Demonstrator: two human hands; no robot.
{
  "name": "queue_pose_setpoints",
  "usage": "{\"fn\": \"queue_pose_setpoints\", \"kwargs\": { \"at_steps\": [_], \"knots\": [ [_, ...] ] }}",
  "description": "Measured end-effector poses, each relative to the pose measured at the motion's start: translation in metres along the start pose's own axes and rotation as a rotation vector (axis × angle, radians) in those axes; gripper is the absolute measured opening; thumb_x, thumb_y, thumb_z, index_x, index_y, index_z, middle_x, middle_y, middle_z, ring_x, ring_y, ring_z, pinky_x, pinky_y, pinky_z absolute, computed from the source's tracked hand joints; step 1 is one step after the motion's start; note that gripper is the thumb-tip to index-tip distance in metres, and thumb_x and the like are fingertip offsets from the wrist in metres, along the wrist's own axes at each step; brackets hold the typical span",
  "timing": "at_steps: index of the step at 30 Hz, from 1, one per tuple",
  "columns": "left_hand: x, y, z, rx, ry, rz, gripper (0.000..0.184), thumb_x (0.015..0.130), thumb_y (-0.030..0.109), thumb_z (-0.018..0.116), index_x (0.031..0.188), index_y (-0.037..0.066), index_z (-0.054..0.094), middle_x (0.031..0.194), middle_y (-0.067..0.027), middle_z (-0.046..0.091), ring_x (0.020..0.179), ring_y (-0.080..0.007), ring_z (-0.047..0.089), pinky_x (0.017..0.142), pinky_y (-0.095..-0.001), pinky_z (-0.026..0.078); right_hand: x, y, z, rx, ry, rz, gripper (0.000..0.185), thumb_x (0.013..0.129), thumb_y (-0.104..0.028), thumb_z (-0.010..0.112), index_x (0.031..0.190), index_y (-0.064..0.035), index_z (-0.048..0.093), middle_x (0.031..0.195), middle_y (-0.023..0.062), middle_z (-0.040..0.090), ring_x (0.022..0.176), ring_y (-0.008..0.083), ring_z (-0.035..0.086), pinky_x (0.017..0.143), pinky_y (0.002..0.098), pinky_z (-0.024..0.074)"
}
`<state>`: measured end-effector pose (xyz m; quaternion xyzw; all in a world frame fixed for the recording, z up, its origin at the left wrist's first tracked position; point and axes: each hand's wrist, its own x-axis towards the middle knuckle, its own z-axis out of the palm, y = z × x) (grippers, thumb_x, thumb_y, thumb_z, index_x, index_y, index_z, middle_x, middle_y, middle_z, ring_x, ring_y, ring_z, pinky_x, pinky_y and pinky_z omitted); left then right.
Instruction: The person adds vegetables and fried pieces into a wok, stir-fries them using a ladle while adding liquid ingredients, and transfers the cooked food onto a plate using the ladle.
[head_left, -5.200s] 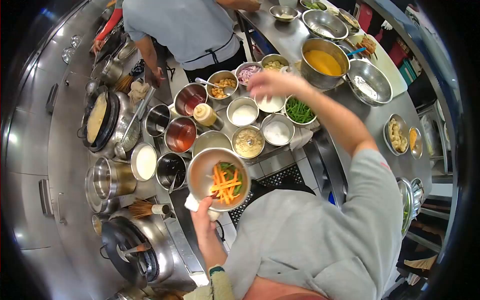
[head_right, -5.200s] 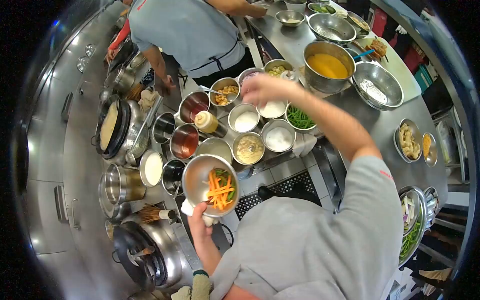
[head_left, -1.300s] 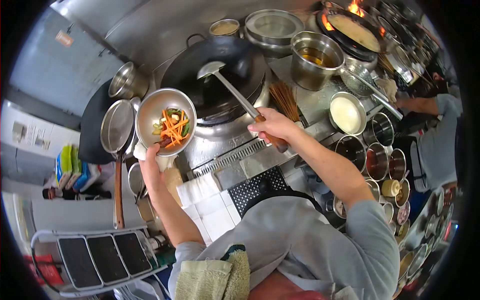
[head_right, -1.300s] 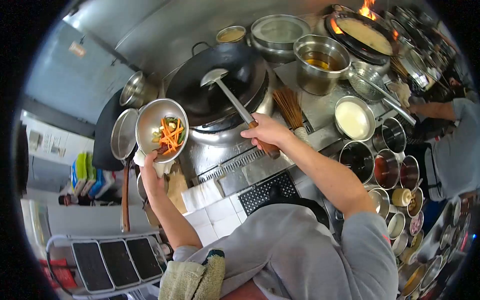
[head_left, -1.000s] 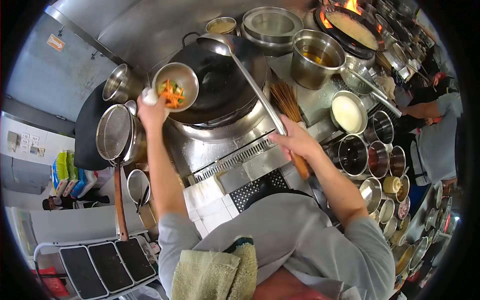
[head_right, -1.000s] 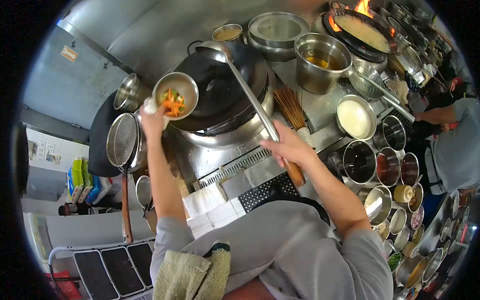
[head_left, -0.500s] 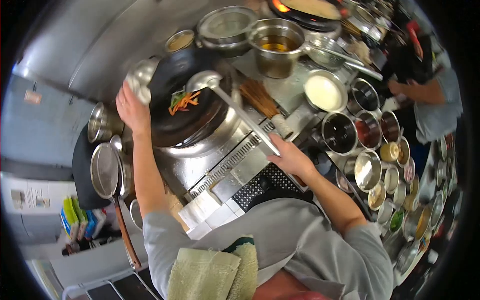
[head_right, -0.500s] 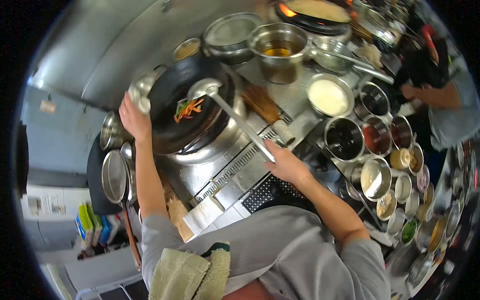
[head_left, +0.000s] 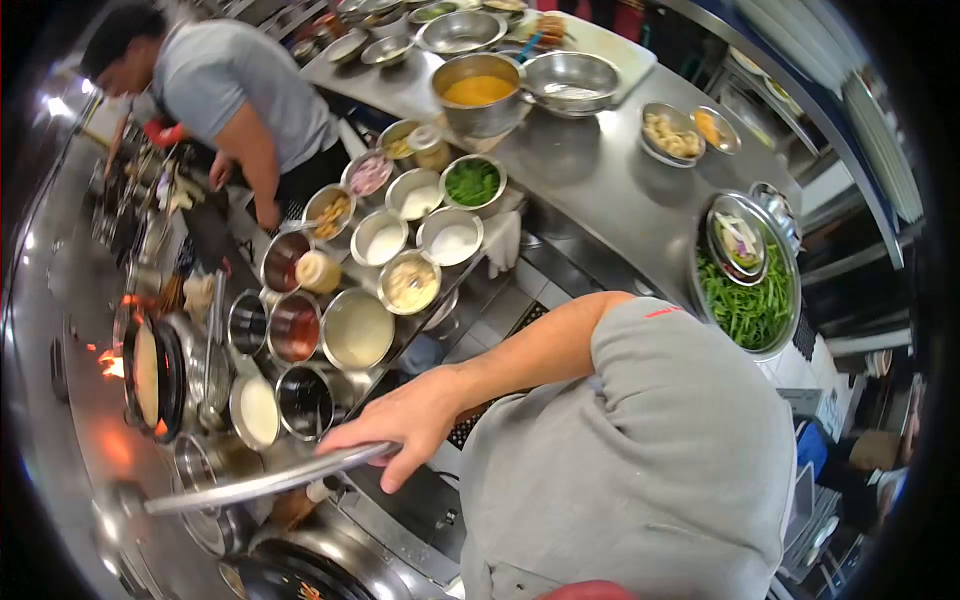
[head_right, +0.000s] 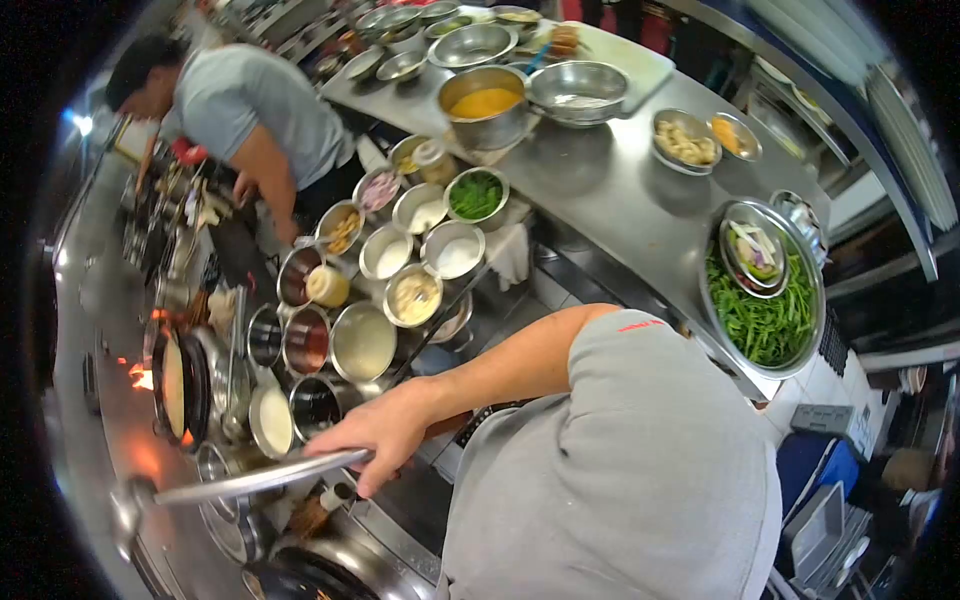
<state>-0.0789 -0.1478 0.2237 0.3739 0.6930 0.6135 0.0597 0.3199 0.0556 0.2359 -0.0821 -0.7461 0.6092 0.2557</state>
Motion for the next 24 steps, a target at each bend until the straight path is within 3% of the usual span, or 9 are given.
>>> {"fn": "queue_pose_setpoints", "kwargs": {
  "at_steps": [3,5,7,10,13,16,19,21,24],
  "knots": [
    [-0.062,-0.006,0.12,-0.306,-0.57,-0.605,0.044,0.081,0.014,0.056,0.12,-0.004,0.054,0.112,-0.0172,0.061,0.102,-0.0236,0.06,0.084,-0.0356,0.051,-0.07,-0.033,-0.017,-0.141,0.336,-0.127,0.07,0.085,-0.023,0.063,0.14,-0.0023,0.025,0.106,0.0207,0.057,0.094,0.0331,0.059,0.079,0.0414,0.0453],
    [-0.134,0.025,0.258,-0.174,-0.812,-0.682,0.047,0.078,0.012,0.058,0.122,-0.005,0.051,0.11,-0.0147,0.059,0.097,-0.0218,0.061,0.081,-0.0319,0.052,-0.118,-0.035,-0.025,-0.131,0.476,-0.007,0.074,0.085,-0.025,0.063,0.142,-0.0011,0.022,0.108,0.0178,0.057,0.097,0.0287,0.058,0.08,0.0374,0.0468],
    [-0.202,0.045,0.364,-0.325,-1.296,-0.62,0.052,0.079,0.017,0.062,0.124,-0.005,0.046,0.111,-0.0124,0.057,0.094,-0.0216,0.06,0.079,-0.0336,0.05,-0.172,-0.069,-0.035,0.169,0.518,0.183,0.071,0.087,-0.022,0.061,0.142,-0.0016,0.022,0.084,0.007,0.055,0.052,0.0123,0.056,0.044,0.0235,0.0462],
    [-0.274,0.029,0.47,-0.419,-1.643,-0.432,0.038,0.084,0.018,0.061,0.114,-0.005,0.053,0.1,-0.0117,0.061,0.088,-0.0189,0.06,0.074,-0.0345,0.049,-0.237,-0.09,-0.029,0.334,0.682,0.222,0.064,0.087,-0.019,0.059,0.139,-0.0019,0.027,0.073,0.0026,0.051,0.038,0.0058,0.043,0.033,0.0206,0.0357],
    [-0.323,0.115,0.539,-0.174,-1.525,-0.424,0.024,0.089,0.02,0.06,0.1,-0.001,0.058,0.084,-0.008,0.063,0.077,-0.0146,0.058,0.064,-0.0315,0.047,-0.3,-0.11,-0.009,0.51,0.835,0.279,0.059,0.087,-0.018,0.059,0.136,-0.003,0.03,0.058,-0.0037,0.044,0.038,0.0048,0.04,0.032,0.0216,0.0366],
    [-0.363,0.093,0.6,-0.566,-1.339,-0.739,0.018,0.088,0.018,0.063,0.098,0.004,0.055,0.084,-0.0058,0.061,0.068,-0.0136,0.059,0.054,-0.0303,0.047,-0.344,-0.129,0.031,0.683,0.993,0.298,0.057,0.087,-0.016,0.058,0.136,-0.0028,0.031,0.06,-0.004,0.042,0.039,0.0024,0.039,0.032,0.0195,0.0354],
    [-0.386,0.119,0.561,-0.571,-1.645,-0.83,0.026,0.089,0.018,0.063,0.108,0.003,0.052,0.093,-0.0076,0.061,0.072,-0.0172,0.063,0.059,-0.0315,0.053,-0.372,-0.144,0.073,0.759,1.297,0.274,0.057,0.086,-0.013,0.056,0.136,-0.0024,0.031,0.061,-0.004,0.041,0.039,0.002,0.037,0.032,0.0188,0.0342],
    [-0.415,0.148,0.536,-0.463,-1.844,-0.734,0.031,0.089,0.018,0.061,0.115,0.004,0.052,0.097,-0.0061,0.061,0.084,-0.0179,0.063,0.076,-0.0332,0.052,-0.375,-0.15,0.1,0.841,1.563,0.219,0.057,0.085,-0.009,0.055,0.136,-0.0019,0.031,0.06,-0.0038,0.04,0.038,0.0022,0.036,0.031,0.0187,0.0334],
    [-0.476,0.156,0.59,-0.422,-1.983,-0.488,0.04,0.085,0.023,0.067,0.114,0.002,0.052,0.096,-0.0064,0.063,0.087,-0.0186,0.062,0.078,-0.0345,0.049,-0.373,-0.148,0.126,0.831,1.774,0.075,0.059,0.083,-0.006,0.056,0.136,-0.0005,0.03,0.06,-0.002,0.04,0.037,0.0031,0.035,0.029,0.0195,0.0311]
  ]
}}
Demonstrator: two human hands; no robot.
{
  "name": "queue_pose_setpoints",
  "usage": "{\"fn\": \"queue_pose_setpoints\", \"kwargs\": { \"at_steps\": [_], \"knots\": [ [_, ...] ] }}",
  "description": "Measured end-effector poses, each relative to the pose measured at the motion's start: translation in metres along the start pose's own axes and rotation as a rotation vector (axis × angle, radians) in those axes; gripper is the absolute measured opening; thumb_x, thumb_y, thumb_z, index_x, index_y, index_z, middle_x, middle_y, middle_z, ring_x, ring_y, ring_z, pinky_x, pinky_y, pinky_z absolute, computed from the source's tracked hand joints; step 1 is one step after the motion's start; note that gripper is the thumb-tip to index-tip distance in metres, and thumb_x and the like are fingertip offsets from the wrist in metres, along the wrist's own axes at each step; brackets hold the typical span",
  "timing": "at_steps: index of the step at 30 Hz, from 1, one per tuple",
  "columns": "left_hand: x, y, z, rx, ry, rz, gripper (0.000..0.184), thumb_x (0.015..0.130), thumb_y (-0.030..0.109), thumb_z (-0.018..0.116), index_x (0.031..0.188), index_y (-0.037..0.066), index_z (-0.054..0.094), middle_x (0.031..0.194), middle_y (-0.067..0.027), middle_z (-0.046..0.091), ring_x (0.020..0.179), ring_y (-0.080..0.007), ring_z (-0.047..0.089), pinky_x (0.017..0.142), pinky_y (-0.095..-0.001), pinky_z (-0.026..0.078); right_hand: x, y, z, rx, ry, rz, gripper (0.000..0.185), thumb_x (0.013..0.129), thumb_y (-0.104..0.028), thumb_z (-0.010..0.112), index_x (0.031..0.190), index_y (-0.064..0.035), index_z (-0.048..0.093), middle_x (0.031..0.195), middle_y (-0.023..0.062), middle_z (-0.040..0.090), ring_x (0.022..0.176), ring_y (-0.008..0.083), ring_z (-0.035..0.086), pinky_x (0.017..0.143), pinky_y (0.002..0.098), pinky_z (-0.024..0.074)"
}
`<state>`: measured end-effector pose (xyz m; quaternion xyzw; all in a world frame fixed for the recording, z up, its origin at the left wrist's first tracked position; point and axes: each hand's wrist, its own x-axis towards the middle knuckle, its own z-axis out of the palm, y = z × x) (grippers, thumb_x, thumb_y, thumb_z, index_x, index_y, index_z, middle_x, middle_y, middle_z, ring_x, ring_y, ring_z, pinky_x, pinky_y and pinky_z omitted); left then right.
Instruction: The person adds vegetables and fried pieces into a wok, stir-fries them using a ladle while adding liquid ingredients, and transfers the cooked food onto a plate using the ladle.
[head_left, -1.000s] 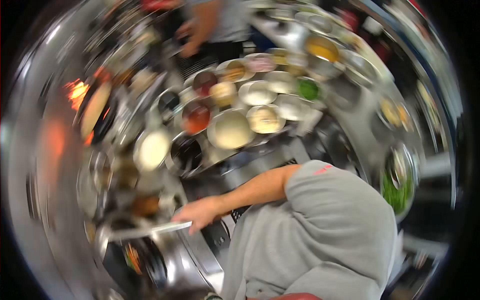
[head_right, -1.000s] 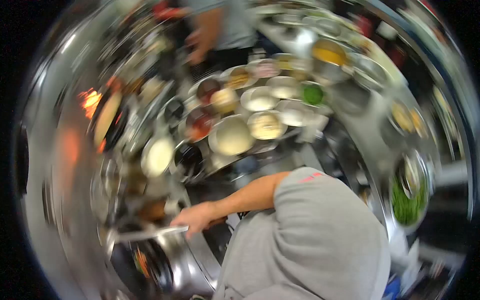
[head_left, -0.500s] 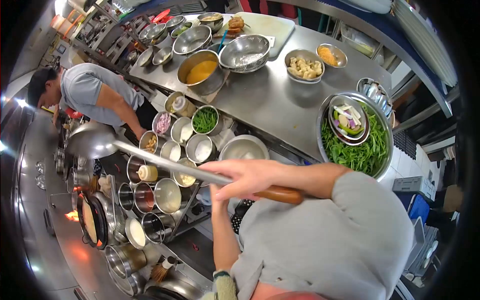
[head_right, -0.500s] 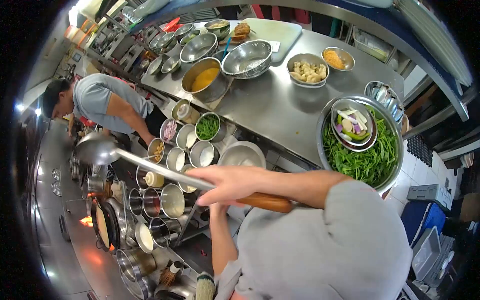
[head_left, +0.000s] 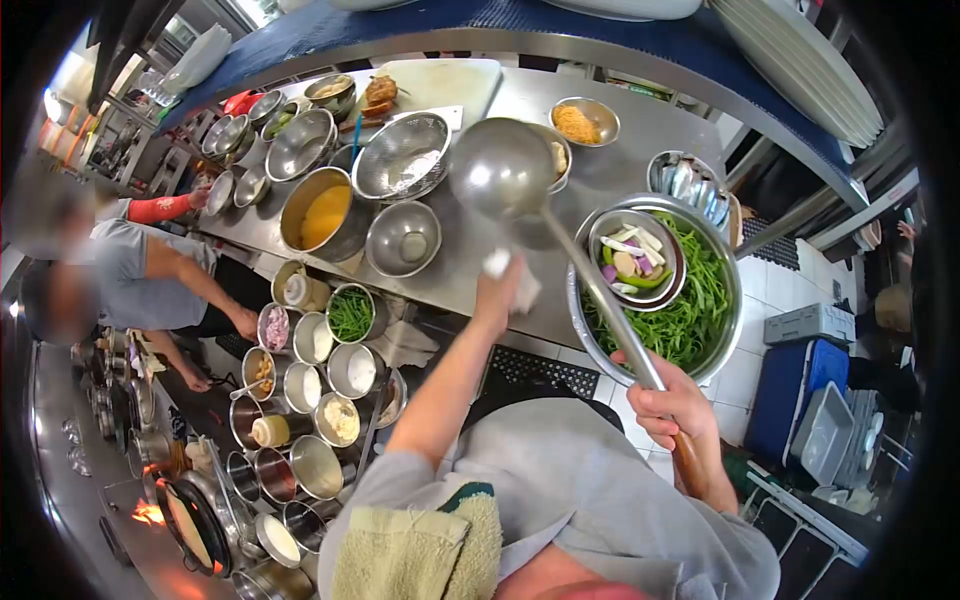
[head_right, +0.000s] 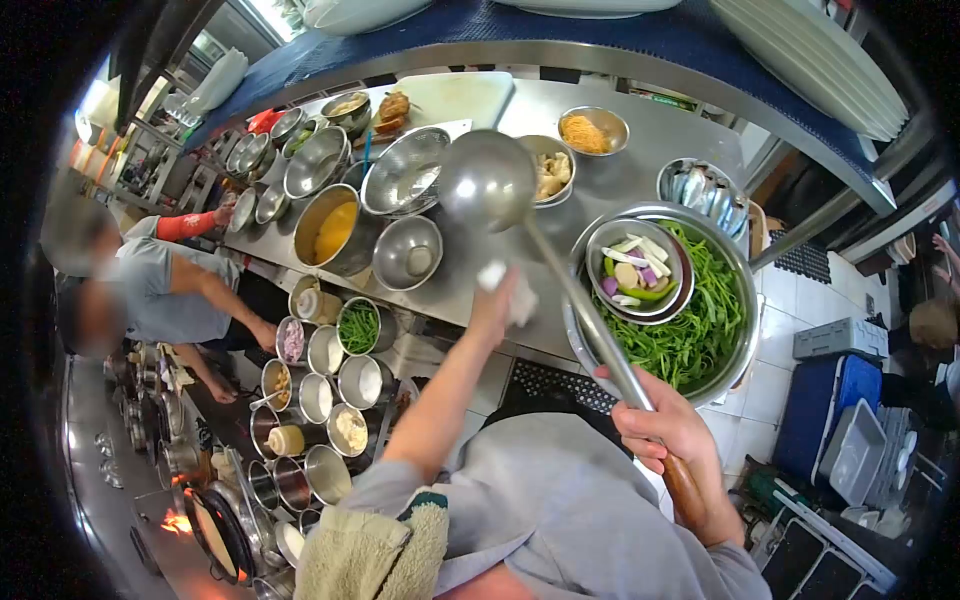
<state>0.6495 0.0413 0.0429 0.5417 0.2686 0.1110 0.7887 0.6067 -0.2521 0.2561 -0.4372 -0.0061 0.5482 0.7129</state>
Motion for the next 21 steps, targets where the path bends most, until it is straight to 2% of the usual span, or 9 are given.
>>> {"fn": "queue_pose_setpoints", "kwargs": {
  "at_steps": [1,3,5,7,9,11,14,18,21],
  "knots": [
    [0.027,0.005,0.011,0.037,-0.015,0.072,0.042,0.083,0.026,0.069,0.112,0.0,0.052,0.095,-0.0085,0.064,0.085,-0.0198,0.062,0.077,-0.035,0.049,-0.007,0.004,-0.002,0.061,0.073,-0.07,0.06,0.083,-0.006,0.056,0.136,-0.0003,0.03,0.06,-0.0014,0.04,0.037,0.0034,0.035,0.029,0.0198,0.0304],
    [0.066,0.042,0.035,0.368,0.35,0.277,0.044,0.08,0.029,0.07,0.103,-0.003,0.052,0.092,-0.0156,0.064,0.085,-0.0251,0.063,0.075,-0.0371,0.049,-0.016,0.017,-0.013,0.072,0.094,-0.141,0.062,0.082,-0.006,0.057,0.137,-0.001,0.029,0.06,-0.0002,0.04,0.035,0.0045,0.034,0.027,0.0213,0.0298],
    [0.099,0.059,0.035,0.516,0.537,0.424,0.049,0.076,0.033,0.072,0.099,-0.005,0.05,0.092,-0.023,0.063,0.087,-0.0339,0.063,0.074,-0.0418,0.049,-0.024,0.025,-0.017,0.086,0.197,-0.225,0.063,0.081,-0.005,0.058,0.137,-0.0027,0.029,0.058,0.0,0.039,0.033,0.0054,0.033,0.025,0.0226,0.0299],
    [0.141,0.059,0.027,0.69,0.629,0.395,0.059,0.072,0.04,0.073,0.102,-0.004,0.05,0.095,-0.0244,0.062,0.092,-0.0369,0.062,0.077,-0.0448,0.05,-0.033,0.031,-0.012,0.067,0.264,-0.218,0.064,0.08,-0.004,0.057,0.137,-0.0038,0.03,0.055,0.0001,0.037,0.032,0.0065,0.032,0.024,0.0238,0.03],
    [0.179,0.067,0.013,0.8,0.463,0.121,0.073,0.063,0.046,0.074,0.112,-0.003,0.052,0.11,-0.0231,0.06,0.104,-0.0353,0.059,0.088,-0.0423,0.049,-0.039,0.039,-0.01,0.126,0.345,-0.274,0.064,0.079,-0.003,0.056,0.137,-0.0044,0.03,0.053,0.0002,0.036,0.032,0.0068,0.033,0.024,0.0242,0.0309],
    [0.191,0.075,0.006,0.877,0.397,0.161,0.064,0.059,0.041,0.076,0.099,-0.006,0.063,0.097,-0.0228,0.066,0.089,-0.0312,0.066,0.078,-0.0371,0.053,-0.046,0.047,-0.012,0.132,0.328,-0.284,0.064,0.079,-0.003,0.056,0.137,-0.0041,0.029,0.053,0.0006,0.036,0.031,0.0069,0.033,0.024,0.0243,0.0313],
    [0.2,0.099,0.001,0.956,0.054,-0.015,0.063,0.06,0.035,0.076,0.106,-0.006,0.062,0.097,-0.0164,0.067,0.084,-0.0231,0.066,0.071,-0.032,0.054,-0.043,0.049,-0.012,0.134,0.299,-0.305,0.063,0.079,-0.003,0.055,0.137,-0.0026,0.029,0.053,0.0011,0.037,0.031,0.007,0.034,0.024,0.0244,0.0318],
    [0.18,0.111,0.012,0.787,0.123,-0.129,0.046,0.064,0.029,0.075,0.096,-0.004,0.066,0.097,-0.0146,0.066,0.079,-0.0205,0.065,0.063,-0.0348,0.054,-0.042,0.049,-0.009,0.089,0.313,-0.294,0.063,0.078,-0.002,0.053,0.135,0.0007,0.029,0.053,0.0013,0.039,0.031,0.0067,0.034,0.024,0.0242,0.0315],
    [0.174,0.087,-0.008,0.529,0.11,0.061,0.033,0.066,0.018,0.073,0.085,-0.008,0.064,0.086,-0.0147,0.066,0.07,-0.0195,0.064,0.059,-0.0339,0.052,-0.04,0.049,-0.012,0.104,0.304,-0.305,0.063,0.078,0.001,0.055,0.135,0.0033,0.03,0.051,0.0011,0.038,0.029,0.006,0.033,0.022,0.0229,0.0286]
  ]
}}
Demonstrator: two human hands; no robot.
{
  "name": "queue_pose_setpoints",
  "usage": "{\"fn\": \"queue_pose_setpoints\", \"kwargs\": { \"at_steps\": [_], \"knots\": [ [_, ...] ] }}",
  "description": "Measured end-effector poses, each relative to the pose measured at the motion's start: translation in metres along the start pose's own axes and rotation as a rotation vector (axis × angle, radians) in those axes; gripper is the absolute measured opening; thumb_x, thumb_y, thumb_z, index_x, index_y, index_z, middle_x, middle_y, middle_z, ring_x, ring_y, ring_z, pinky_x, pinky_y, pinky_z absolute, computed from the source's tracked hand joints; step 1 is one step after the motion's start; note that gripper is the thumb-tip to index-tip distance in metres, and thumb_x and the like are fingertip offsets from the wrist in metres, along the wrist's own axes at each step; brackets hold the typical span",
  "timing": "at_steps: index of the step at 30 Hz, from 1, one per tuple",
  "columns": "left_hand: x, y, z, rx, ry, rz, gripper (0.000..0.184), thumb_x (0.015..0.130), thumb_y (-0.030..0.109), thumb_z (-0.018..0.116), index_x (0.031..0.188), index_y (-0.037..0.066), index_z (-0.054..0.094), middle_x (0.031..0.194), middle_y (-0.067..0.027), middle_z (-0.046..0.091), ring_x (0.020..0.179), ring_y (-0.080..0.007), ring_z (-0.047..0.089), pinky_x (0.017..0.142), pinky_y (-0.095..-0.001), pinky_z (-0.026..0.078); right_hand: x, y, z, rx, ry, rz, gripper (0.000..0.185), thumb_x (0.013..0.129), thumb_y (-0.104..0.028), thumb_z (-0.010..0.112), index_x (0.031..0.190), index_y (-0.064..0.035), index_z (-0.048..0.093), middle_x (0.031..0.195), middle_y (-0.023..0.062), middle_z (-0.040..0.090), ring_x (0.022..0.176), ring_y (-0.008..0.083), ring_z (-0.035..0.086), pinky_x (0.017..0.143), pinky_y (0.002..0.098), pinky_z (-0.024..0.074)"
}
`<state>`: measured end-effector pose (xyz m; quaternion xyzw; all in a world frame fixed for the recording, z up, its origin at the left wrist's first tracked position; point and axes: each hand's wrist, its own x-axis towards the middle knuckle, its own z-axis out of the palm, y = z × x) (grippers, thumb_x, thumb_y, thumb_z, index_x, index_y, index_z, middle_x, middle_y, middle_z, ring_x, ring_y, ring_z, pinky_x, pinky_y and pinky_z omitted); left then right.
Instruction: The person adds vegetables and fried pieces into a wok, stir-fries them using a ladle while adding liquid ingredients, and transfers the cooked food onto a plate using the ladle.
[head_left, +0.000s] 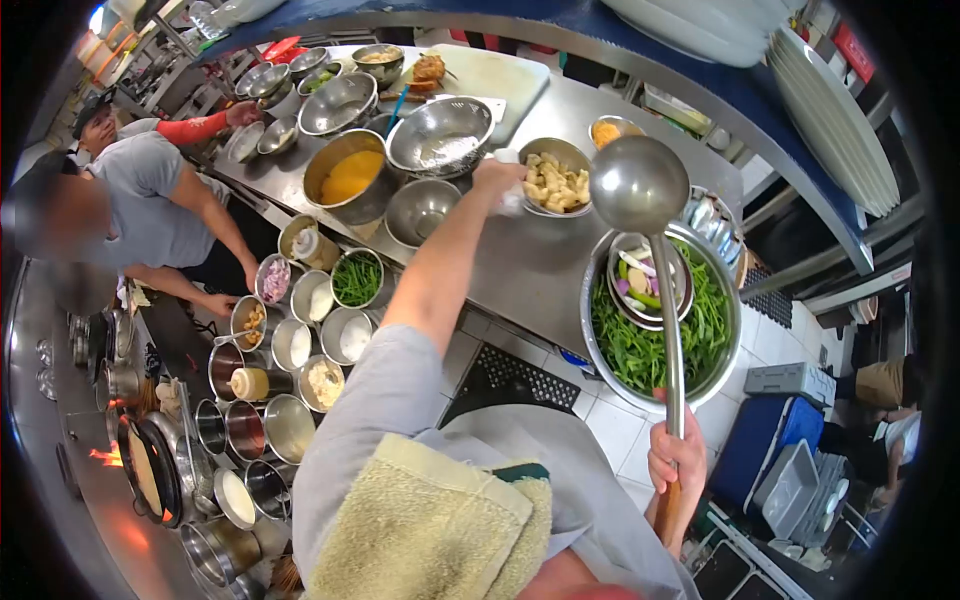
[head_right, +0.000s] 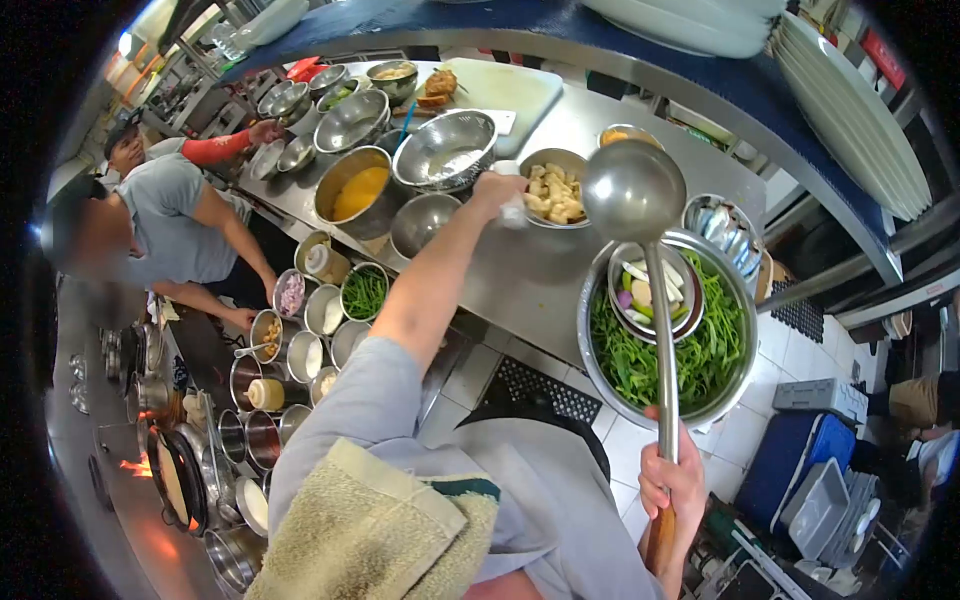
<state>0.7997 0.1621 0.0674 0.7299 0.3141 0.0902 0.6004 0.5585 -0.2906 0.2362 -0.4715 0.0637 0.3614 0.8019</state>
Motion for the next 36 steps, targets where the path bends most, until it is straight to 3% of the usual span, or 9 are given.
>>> {"fn": "queue_pose_setpoints", "kwargs": {
  "at_steps": [10,16,17,20,22,27,29,32,36],
  "knots": [
    [-0.098,-0.054,-0.007,-0.321,0.223,0.023,0.017,0.066,0.006,0.065,0.079,-0.004,0.059,0.077,-0.0104,0.062,0.065,-0.0193,0.061,0.055,-0.034,0.048,0.03,-0.022,-0.011,-0.057,-0.148,0.06,0.063,0.078,0.0,0.055,0.135,0.0041,0.03,0.051,0.0001,0.039,0.03,0.0049,0.033,0.022,0.0212,0.0292],
    [-0.114,-0.031,-0.029,-0.47,0.209,0.05,0.024,0.071,0.01,0.065,0.088,-0.007,0.058,0.079,-0.013,0.064,0.066,-0.0215,0.065,0.052,-0.0343,0.051,0.045,-0.025,-0.013,-0.009,-0.235,0.156,0.06,0.08,-0.001,0.054,0.135,0.0036,0.031,0.054,-0.0001,0.037,0.031,0.0043,0.032,0.024,0.021,0.0287],
    [-0.115,-0.029,-0.034,-0.393,0.248,-0.069,0.026,0.072,0.011,0.067,0.088,-0.007,0.058,0.081,-0.013,0.064,0.068,-0.0217,0.064,0.055,-0.035,0.052,0.045,-0.023,-0.014,0.122,-0.285,0.194,0.06,0.08,0.002,0.053,0.136,0.0032,0.03,0.054,0.0008,0.037,0.031,0.0052,0.033,0.024,0.0216,0.0293],
    [-0.144,-0.012,-0.046,-0.517,0.407,0.109,0.029,0.069,0.016,0.071,0.085,-0.007,0.063,0.083,-0.0143,0.066,0.074,-0.0217,0.063,0.063,-0.0379,0.05,0.054,-0.016,-0.02,0.277,-0.593,0.296,0.065,0.079,0.003,0.055,0.137,0.0055,0.027,0.057,0.0028,0.037,0.032,0.0068,0.034,0.025,0.0222,0.0323],
    [-0.17,-0.001,-0.065,-0.573,0.38,0.055,0.03,0.068,0.012,0.069,0.091,-0.006,0.062,0.086,-0.0126,0.065,0.079,-0.0204,0.062,0.067,-0.035,0.05,0.07,-0.008,-0.009,0.141,-0.649,0.362,0.07,0.079,0.001,0.057,0.139,0.0048,0.022,0.062,0.0042,0.038,0.034,0.0057,0.033,0.026,0.0212,0.0331],
    [-0.256,-0.028,-0.132,-0.608,0.581,0.065,0.027,0.07,0.011,0.066,0.094,-0.002,0.063,0.085,-0.0088,0.065,0.075,-0.0184,0.061,0.066,-0.0324,0.049,0.096,-0.012,0.06,-0.041,-0.799,0.554,0.07,0.088,-0.006,0.055,0.144,-0.0057,0.014,0.064,0.0033,0.035,0.036,0.0032,0.028,0.026,0.0191,0.0265],
    [-0.306,-0.055,-0.163,-0.69,0.667,0.136,0.025,0.074,0.008,0.063,0.098,0.001,0.062,0.091,-0.0059,0.064,0.081,-0.0168,0.061,0.072,-0.0311,0.049,0.106,-0.002,0.088,-0.028,-0.884,0.692,0.069,0.088,-0.005,0.054,0.144,-0.006,0.014,0.064,0.0032,0.035,0.036,0.0032,0.029,0.026,0.019,0.027],
    [-0.409,-0.096,-0.209,-0.731,0.794,0.063,0.031,0.072,0.007,0.064,0.102,-0.002,0.061,0.094,-0.01,0.065,0.078,-0.0169,0.063,0.066,-0.0318,0.052,0.121,0.026,0.14,0.024,-1.006,0.903,0.068,0.09,-0.003,0.052,0.145,-0.0055,0.012,0.068,0.0035,0.035,0.038,0.0032,0.031,0.027,0.0194,0.0297],
    [-0.548,-0.163,-0.232,-0.647,1.156,0.05,0.033,0.07,0.005,0.063,0.102,-0.001,0.062,0.092,-0.0056,0.065,0.079,-0.0152,0.062,0.072,-0.0279,0.05,0.15,0.093,0.243,-0.007,-1.115,1.116,0.059,0.091,-0.005,0.051,0.141,-0.0023,0.02,0.071,0.0032,0.039,0.04,0.004,0.035,0.027,0.0206,0.0335]
  ]
}}
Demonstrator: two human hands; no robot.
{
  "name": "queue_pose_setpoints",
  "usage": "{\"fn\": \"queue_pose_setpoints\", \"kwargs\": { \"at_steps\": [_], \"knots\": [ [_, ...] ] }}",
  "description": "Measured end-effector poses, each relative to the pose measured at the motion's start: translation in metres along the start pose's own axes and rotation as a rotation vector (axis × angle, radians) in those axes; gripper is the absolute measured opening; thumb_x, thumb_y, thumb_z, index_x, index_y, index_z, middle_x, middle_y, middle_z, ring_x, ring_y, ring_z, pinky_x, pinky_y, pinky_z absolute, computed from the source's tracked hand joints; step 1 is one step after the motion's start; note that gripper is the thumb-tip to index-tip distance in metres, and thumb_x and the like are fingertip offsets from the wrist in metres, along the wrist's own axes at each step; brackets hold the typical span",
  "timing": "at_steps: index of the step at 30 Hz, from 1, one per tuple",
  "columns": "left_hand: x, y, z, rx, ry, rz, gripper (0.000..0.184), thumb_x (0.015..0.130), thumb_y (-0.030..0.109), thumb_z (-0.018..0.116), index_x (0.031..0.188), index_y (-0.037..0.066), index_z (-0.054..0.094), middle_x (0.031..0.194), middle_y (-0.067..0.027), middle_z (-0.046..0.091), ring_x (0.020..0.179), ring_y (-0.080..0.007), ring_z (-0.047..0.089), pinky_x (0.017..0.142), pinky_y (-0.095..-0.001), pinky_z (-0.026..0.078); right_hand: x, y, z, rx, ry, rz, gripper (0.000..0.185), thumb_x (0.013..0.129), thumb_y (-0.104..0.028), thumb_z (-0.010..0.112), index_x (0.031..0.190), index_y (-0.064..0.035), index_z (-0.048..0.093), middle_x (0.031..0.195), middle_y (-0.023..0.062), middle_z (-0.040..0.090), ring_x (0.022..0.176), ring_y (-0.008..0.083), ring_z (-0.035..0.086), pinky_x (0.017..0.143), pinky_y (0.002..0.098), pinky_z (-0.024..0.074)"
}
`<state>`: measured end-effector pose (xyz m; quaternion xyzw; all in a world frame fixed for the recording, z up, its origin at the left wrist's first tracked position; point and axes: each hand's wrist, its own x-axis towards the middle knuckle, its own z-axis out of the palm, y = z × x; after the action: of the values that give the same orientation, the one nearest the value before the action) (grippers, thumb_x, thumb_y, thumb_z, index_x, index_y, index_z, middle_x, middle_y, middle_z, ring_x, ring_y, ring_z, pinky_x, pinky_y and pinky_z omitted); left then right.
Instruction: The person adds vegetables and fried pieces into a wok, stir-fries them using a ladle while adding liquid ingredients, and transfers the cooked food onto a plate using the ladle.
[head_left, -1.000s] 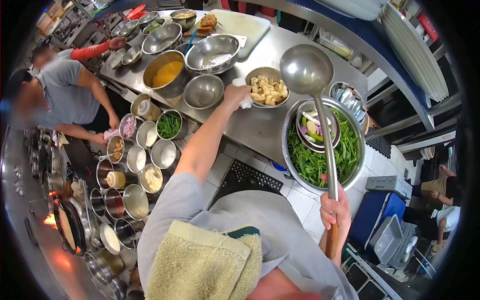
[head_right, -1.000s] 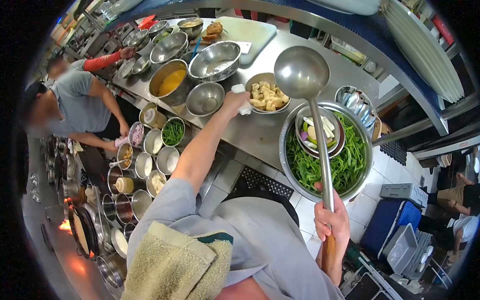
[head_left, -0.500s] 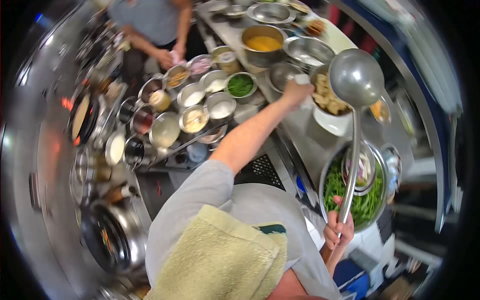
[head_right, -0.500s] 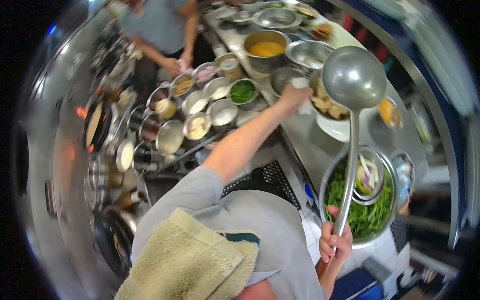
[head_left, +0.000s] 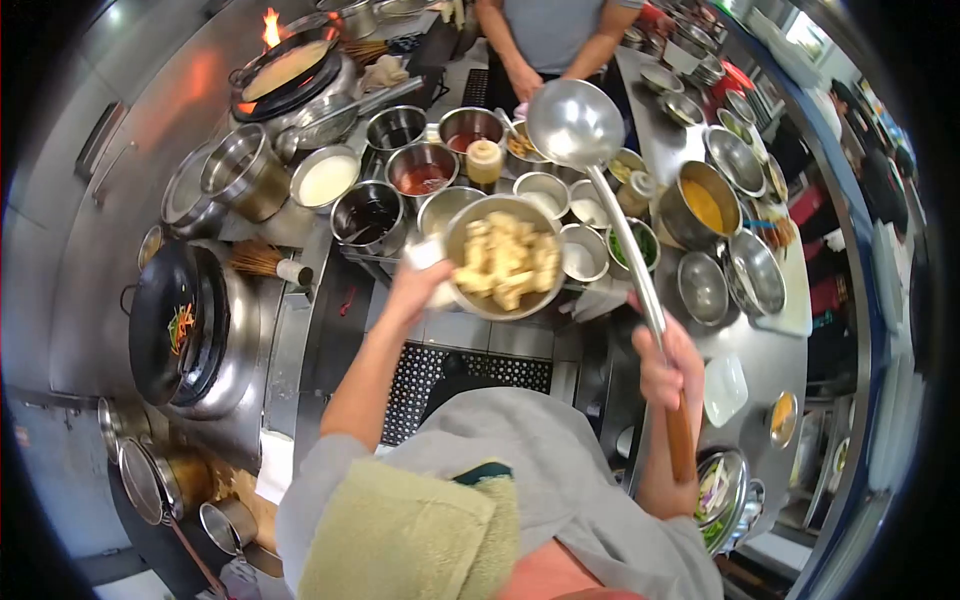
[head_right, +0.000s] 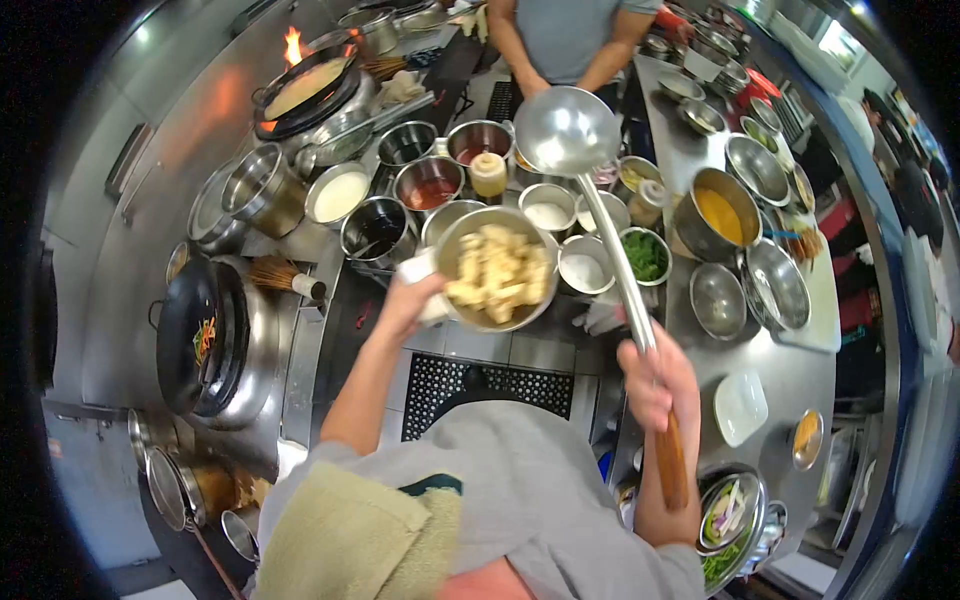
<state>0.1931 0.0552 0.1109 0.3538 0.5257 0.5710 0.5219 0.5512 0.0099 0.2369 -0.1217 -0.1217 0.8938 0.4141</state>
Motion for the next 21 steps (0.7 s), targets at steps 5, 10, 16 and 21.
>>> {"fn": "queue_pose_setpoints", "kwargs": {
  "at_steps": [5,10,16,21],
  "knots": [
    [-0.081,0.029,-0.12,-0.024,0.394,-0.062,0.033,0.073,-0.001,0.061,0.106,-0.004,0.061,0.096,-0.0086,0.066,0.081,-0.0153,0.065,0.069,-0.0268,0.052,0.175,-0.036,0.015,-0.997,0.173,0.125,0.039,0.089,-0.012,0.053,0.125,-0.001,0.041,0.067,-0.0016,0.042,0.042,0.0047,0.038,0.031,0.0208,0.0324],
    [-0.136,-0.001,-0.193,-0.135,0.678,-0.11,0.042,0.073,-0.003,0.059,0.115,-0.005,0.055,0.108,-0.0102,0.062,0.093,-0.0187,0.062,0.078,-0.0295,0.05,0.279,-0.052,0.01,-1.513,0.214,0.294,0.033,0.084,-0.011,0.058,0.115,-0.0024,0.051,0.061,-0.0038,0.044,0.044,0.0046,0.043,0.035,0.0213,0.0365],
    [-0.15,0.004,-0.197,-0.242,0.824,-0.079,0.042,0.073,-0.004,0.057,0.114,-0.007,0.053,0.106,-0.0118,0.061,0.092,-0.0203,0.061,0.079,-0.0292,0.049,0.328,-0.048,0.0,-2.165,0.121,0.32,0.025,0.084,-0.017,0.059,0.1,-0.0002,0.051,0.057,0.0032,0.05,0.043,0.012,0.051,0.037,0.026,0.0412],
    [-0.14,0.004,-0.16,-0.259,0.904,-0.093,0.045,0.073,-0.001,0.057,0.117,-0.006,0.051,0.108,-0.0127,0.059,0.094,-0.0214,0.061,0.08,-0.0307,0.05,0.344,-0.056,0.0,-1.962,0.212,0.554,0.02,0.085,-0.014,0.054,0.099,-0.0013,0.048,0.061,0.0036,0.049,0.044,0.0138,0.05,0.034,0.0287,0.0397]
  ]
}}
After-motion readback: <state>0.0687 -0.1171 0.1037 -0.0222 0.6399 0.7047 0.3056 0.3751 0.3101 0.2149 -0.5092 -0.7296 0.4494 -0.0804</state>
